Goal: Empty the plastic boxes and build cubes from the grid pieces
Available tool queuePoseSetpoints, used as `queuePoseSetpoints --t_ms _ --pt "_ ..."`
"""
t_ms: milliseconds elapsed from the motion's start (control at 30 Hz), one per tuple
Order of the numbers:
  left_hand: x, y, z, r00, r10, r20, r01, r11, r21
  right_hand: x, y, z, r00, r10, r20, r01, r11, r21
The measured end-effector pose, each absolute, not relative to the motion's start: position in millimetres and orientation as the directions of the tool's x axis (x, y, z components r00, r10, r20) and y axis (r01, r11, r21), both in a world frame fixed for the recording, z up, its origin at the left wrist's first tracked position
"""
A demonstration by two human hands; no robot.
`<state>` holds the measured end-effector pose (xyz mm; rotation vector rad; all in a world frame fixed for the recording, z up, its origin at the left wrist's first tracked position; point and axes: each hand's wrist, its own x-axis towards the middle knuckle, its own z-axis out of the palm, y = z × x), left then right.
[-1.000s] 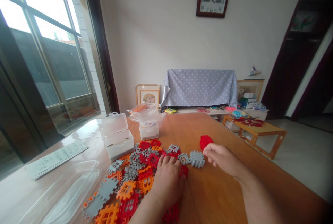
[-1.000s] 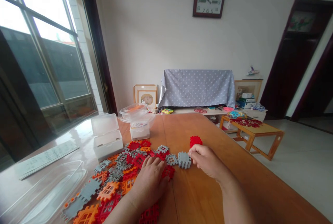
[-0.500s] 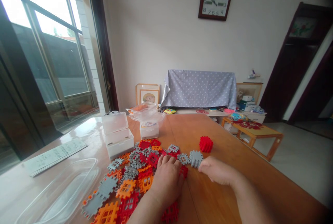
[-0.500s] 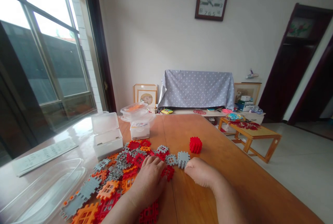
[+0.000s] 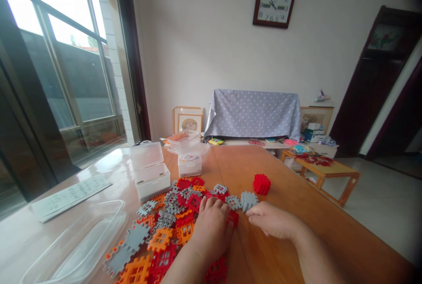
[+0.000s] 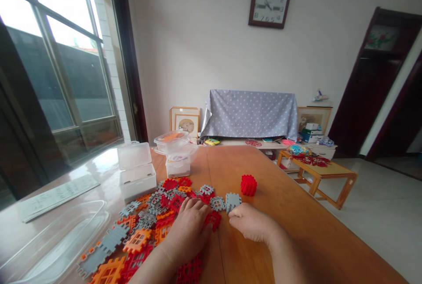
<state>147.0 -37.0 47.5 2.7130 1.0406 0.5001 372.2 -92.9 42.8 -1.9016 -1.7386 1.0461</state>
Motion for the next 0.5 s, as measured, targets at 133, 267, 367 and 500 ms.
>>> queuePoseSetpoints --t_ms 133,267,367,500 --pt "147.1 -38.1 49.8 0.697 0.685 0.213 0.621 -0.725 0.298 369.2 -93.3 45.6 -0.043 0.959 -0.28 0.669 -0.18 -0.721" --pt "145.9 -40.0 47.3 0.721 0.671 0.171 0.597 -0.728 0.338 368.5 -92.7 44.7 -0.051 0.957 -0.284 0.663 -0.18 -0.726" --pt "144.5 -40.2 42.0 0.738 0.655 0.16 0.571 -0.734 0.368 362.6 -90.1 42.7 -0.05 0.973 -0.227 0.664 -0.137 -0.735" --pt "143.6 -38.4 38.5 0.724 0.673 0.149 0.593 -0.719 0.362 346.9 -85.6 39.5 -0.055 0.994 -0.097 0.684 -0.033 -0.729"
